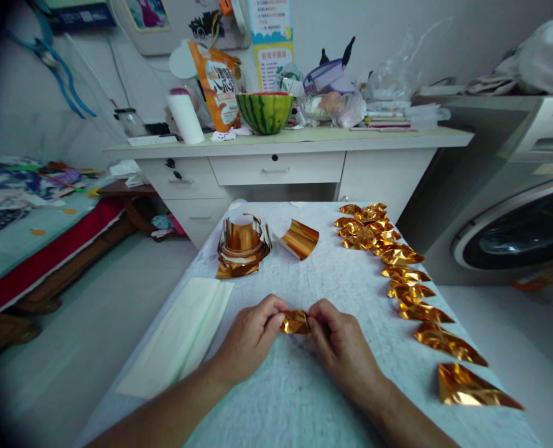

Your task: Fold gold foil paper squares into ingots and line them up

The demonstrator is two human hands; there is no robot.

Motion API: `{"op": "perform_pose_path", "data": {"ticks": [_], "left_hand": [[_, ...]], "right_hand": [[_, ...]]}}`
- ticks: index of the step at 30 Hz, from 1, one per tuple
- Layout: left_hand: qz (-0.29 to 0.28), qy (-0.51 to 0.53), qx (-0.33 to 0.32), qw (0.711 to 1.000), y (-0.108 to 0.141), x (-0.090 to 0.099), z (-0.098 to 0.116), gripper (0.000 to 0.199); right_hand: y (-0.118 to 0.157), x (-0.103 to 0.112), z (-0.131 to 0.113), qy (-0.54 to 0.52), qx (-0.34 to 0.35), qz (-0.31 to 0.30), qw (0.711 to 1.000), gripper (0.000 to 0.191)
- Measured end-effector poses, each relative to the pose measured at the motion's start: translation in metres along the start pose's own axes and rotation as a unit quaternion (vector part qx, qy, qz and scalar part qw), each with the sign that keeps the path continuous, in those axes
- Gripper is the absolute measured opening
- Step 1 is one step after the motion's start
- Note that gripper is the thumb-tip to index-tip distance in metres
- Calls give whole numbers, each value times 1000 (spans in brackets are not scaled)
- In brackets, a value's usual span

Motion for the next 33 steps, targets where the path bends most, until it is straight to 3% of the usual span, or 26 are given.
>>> {"op": "perform_pose_path", "data": {"ticks": [17, 25, 33], "left_hand": [[-12, 1, -11, 1000, 2, 1, 3, 15], [27, -10, 24, 999, 1, 6, -3, 10], [5, -17, 4, 1000, 1, 4, -1, 15]], "right_hand": [[-3, 2, -3, 38, 17, 10, 999, 17], [-2, 2, -3, 32, 15, 16, 999, 15], [-1, -1, -5, 50, 27, 11, 998, 16]]}}
Point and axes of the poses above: each hand's wrist, its own y-axis away from the middle knuckle, its own x-axis out of the back of the hand, z = x × y, the point moved 7 cm from there along -y, towards the middle knuckle, and after that the axes turned 4 degrees about x, right-handed, at the moved point
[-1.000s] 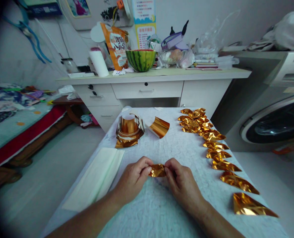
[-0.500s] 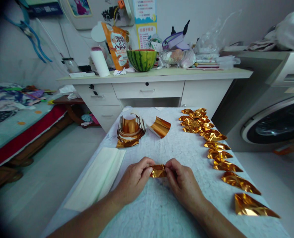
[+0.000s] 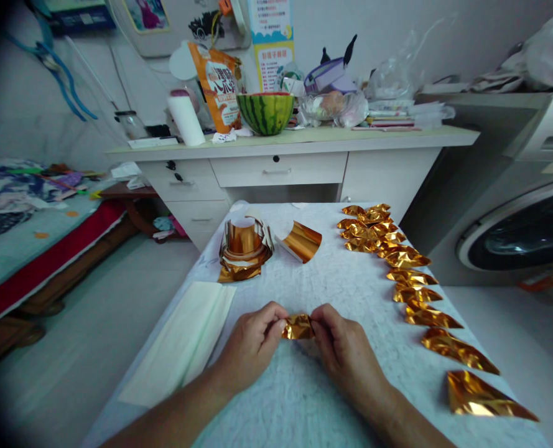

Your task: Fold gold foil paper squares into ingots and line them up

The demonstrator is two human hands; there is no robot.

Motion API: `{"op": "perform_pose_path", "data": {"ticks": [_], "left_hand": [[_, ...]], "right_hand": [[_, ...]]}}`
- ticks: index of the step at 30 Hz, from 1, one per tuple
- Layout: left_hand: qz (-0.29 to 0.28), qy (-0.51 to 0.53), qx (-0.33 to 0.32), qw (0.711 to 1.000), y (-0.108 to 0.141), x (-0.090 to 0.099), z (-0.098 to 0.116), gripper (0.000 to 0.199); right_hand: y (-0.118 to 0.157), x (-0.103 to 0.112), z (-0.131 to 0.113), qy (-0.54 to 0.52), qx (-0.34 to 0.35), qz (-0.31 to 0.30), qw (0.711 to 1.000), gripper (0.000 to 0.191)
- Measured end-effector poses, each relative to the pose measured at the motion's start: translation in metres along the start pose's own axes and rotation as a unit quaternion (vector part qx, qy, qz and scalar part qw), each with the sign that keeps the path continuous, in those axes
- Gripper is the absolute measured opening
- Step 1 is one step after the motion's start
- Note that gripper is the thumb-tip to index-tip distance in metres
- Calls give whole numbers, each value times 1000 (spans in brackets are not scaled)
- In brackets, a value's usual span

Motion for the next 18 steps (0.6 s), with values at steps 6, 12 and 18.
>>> {"op": "perform_pose_path", "data": {"ticks": [6, 12, 18], "left_hand": [[-14, 12, -20, 1000, 1, -2, 3, 14], [-17, 4, -19, 1000, 2, -3, 3, 15], [-25, 9, -23, 999, 2, -4, 4, 14]], "right_hand": [[-1, 1, -1, 11, 4, -1, 1000, 17], [-1, -1, -3, 17, 2, -7, 1000, 17], [-2, -2, -1, 16, -8, -19, 1000, 18]]}}
Point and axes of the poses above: each hand's wrist, its own y-axis away from the middle knuckle, its own x-axis out of the back of the hand, z = x × y, the point moved 7 cm from there along -y, towards the middle knuckle, and after that the axes turned 4 degrees about x, right-handed, at the moved point
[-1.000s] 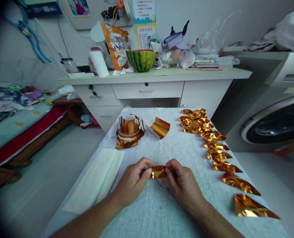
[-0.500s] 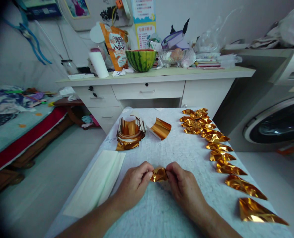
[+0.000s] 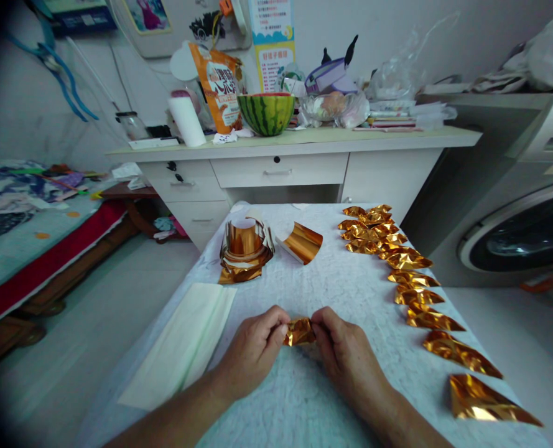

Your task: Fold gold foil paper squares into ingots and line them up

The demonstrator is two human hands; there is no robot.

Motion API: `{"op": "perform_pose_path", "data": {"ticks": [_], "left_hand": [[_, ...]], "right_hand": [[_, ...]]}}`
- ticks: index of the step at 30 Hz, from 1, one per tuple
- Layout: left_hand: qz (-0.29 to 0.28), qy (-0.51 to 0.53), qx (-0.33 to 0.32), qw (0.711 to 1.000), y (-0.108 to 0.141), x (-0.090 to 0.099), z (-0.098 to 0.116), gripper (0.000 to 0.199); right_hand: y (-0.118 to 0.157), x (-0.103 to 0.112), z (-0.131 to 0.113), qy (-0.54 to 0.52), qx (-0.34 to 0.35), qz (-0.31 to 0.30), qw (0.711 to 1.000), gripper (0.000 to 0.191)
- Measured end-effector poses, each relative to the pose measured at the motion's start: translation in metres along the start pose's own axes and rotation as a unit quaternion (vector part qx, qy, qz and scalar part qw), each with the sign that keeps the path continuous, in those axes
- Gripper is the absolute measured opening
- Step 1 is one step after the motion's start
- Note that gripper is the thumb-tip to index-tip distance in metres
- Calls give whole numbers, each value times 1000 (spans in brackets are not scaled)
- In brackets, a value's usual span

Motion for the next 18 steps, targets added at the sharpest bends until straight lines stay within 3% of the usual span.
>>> {"op": "perform_pose_path", "data": {"ticks": [8, 14, 18], "left_hand": [[19, 42, 21, 999, 0, 4, -3, 16], [51, 0, 48, 998, -1, 7, -10, 15], [60, -14, 51, 997, -1, 9, -9, 14]], "right_hand": [[1, 2, 2, -17, -19, -13, 1000, 18], [5, 14, -4, -68, 5, 16, 998, 18], [3, 11, 0, -83, -19, 17, 996, 12]]}}
Point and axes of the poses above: each hand's wrist, its own y-axis away from the middle knuckle, its own x-axis out of the back of the hand, z = x × y, the point moved 7 cm from there along -y, towards the middle knuckle, and after that the axes turned 4 degrees about x, right-handed, at the moved point
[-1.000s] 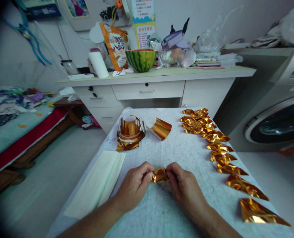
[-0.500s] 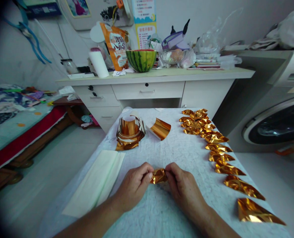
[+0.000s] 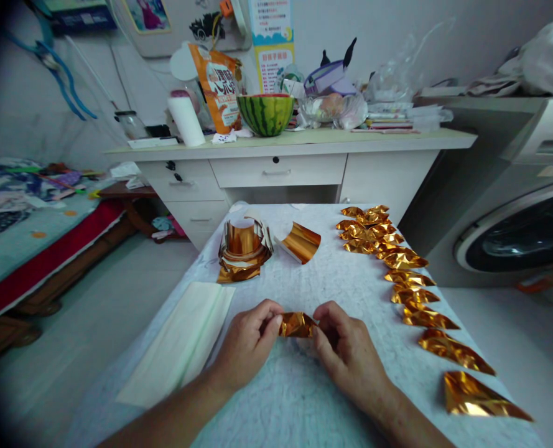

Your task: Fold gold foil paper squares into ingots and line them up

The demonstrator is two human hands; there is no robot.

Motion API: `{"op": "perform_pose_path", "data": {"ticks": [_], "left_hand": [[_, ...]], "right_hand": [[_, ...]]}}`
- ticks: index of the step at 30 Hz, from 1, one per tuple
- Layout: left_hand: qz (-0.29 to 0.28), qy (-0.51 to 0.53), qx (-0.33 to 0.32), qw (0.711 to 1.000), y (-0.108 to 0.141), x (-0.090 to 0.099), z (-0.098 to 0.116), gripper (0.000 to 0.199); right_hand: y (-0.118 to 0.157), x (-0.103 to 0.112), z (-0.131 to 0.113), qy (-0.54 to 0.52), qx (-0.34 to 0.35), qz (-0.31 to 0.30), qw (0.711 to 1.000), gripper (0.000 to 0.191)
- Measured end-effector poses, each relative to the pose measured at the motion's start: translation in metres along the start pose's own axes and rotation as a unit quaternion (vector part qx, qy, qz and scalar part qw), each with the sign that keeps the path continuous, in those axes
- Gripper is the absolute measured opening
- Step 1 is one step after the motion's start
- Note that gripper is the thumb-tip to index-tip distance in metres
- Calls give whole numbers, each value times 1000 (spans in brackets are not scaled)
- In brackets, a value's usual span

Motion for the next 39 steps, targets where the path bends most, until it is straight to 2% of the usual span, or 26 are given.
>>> {"op": "perform_pose_path", "data": {"ticks": [10, 17, 24, 32, 39], "left_hand": [[-29, 51, -14, 998, 2, -1, 6, 22], [-34, 46, -17, 998, 3, -3, 2, 23], [-53, 31, -23, 998, 0, -10, 2, 19], [-61, 11, -23, 998, 0, -14, 1, 19], [-66, 14, -20, 998, 0, -16, 1, 17]], "right_hand": [[-7, 10, 24, -18, -53, 62, 996, 17], [-10, 48, 47, 29, -66, 185, 980, 16], [-15, 85, 60, 96, -102, 260, 955, 17], [-21, 113, 54, 190, -130, 253, 940, 17], [-30, 132, 23, 228, -125, 241, 935, 16]]}}
Point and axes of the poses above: each hand's wrist, its own y-axis away from the middle knuckle, its own x-axis out of the back of the hand, z = x × y, the point moved 7 cm from there along -y, towards the middle knuckle, and after that the axes turned 4 degrees about x, right-handed, at the moved point
